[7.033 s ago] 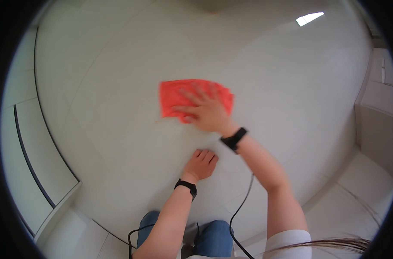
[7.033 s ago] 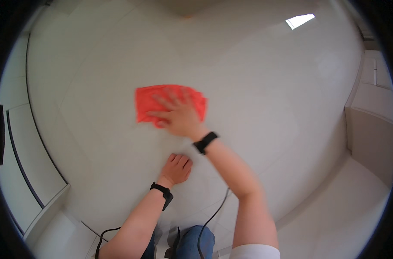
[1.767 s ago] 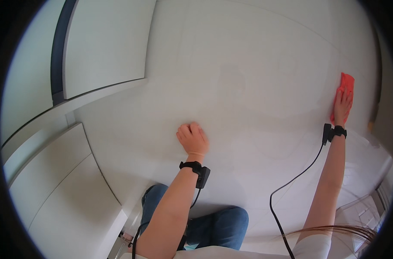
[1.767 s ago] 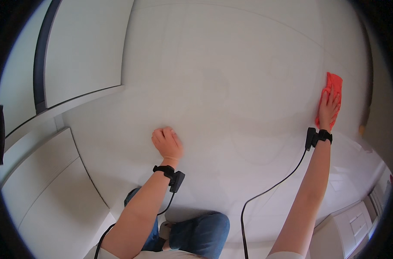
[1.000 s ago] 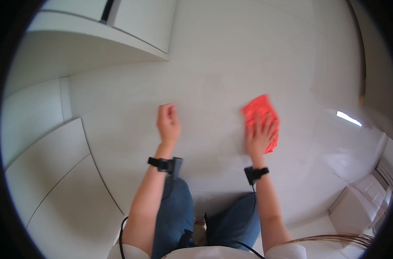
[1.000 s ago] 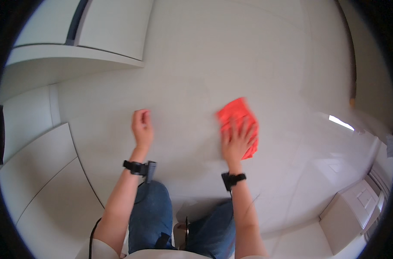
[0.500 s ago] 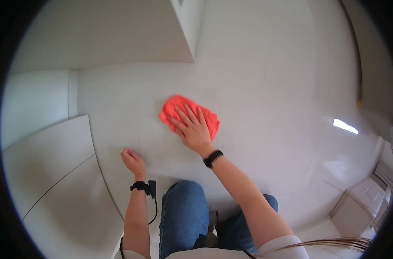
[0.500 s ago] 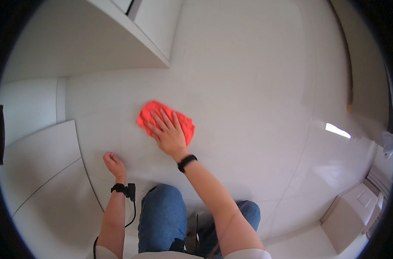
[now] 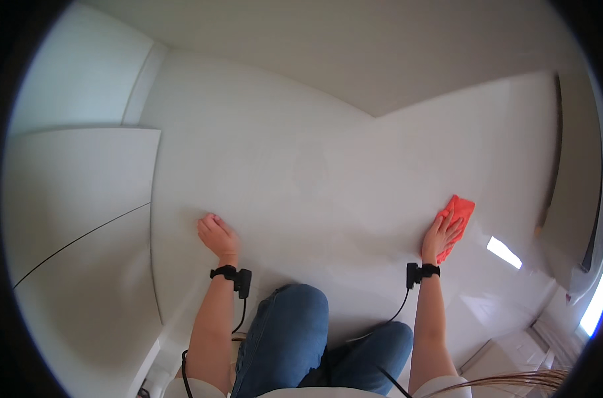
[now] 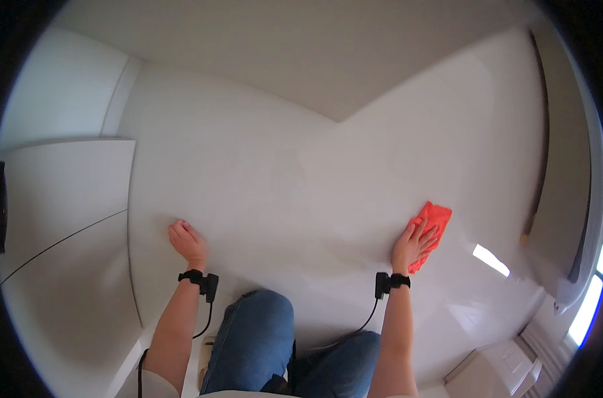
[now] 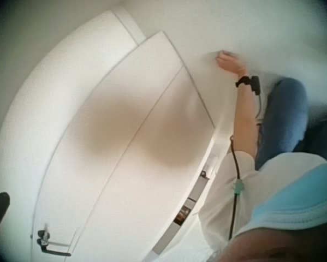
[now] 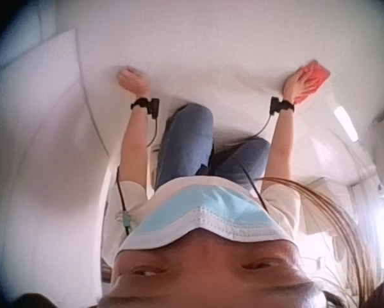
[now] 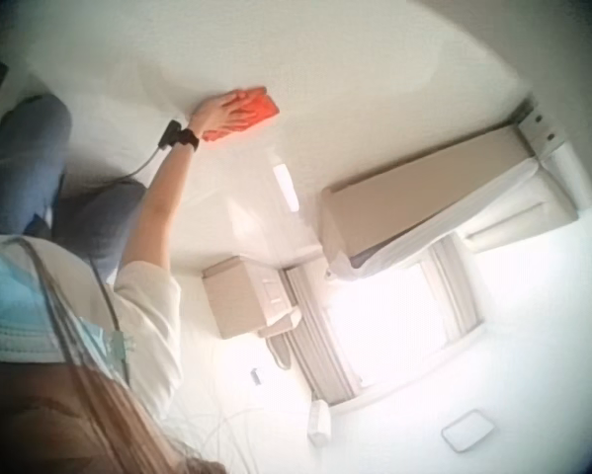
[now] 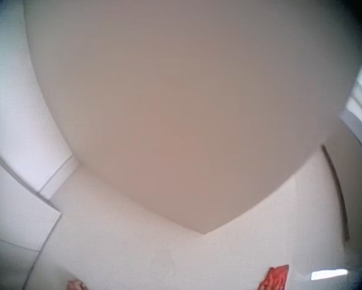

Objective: The recorder cleans the white floor using a red cloth and a blue basin with water.

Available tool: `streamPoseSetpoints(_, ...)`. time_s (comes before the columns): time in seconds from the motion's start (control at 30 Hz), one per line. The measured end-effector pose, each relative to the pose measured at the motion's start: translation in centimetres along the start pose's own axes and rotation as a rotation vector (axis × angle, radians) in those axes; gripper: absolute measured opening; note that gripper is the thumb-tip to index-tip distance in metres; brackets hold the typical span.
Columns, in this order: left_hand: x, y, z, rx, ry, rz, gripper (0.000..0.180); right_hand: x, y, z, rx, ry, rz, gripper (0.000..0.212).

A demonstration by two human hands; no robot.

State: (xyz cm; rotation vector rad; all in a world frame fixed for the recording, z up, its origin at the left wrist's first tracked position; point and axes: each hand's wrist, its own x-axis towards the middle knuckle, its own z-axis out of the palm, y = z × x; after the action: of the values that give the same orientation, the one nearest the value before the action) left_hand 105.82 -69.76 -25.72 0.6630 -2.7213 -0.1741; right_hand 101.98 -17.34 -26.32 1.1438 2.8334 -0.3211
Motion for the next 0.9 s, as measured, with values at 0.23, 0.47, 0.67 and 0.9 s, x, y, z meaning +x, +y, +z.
streamPoseSetpoints(0.23,-0.5,0.4,-0.6,-0.025,-0.071,-0.071,0.009,-5.7,-17.9,2.6,-0.061,0.005,-0.788,0.049)
streamPoseSetpoints(0.47,-0.3,1.0,-1.0,-0.01,-0.112,-0.092,0.011,-10.3,-43.4,4.3,0.061,-0.188,-1.254,0.046)
streamPoseSetpoints(0.67,-1.3,1.6,-0.6,-0.054,-0.159,-0.104,0.014,-14.4,-58.5,7.9,0.134,-0.136,-1.444,0.05)
streamPoseSetpoints(0.9,-1.1,1.1,-0.7,-0.068,-0.193,-0.119,0.019,-16.5,-61.5,8.2,0.083,-0.113,-1.345,0.05)
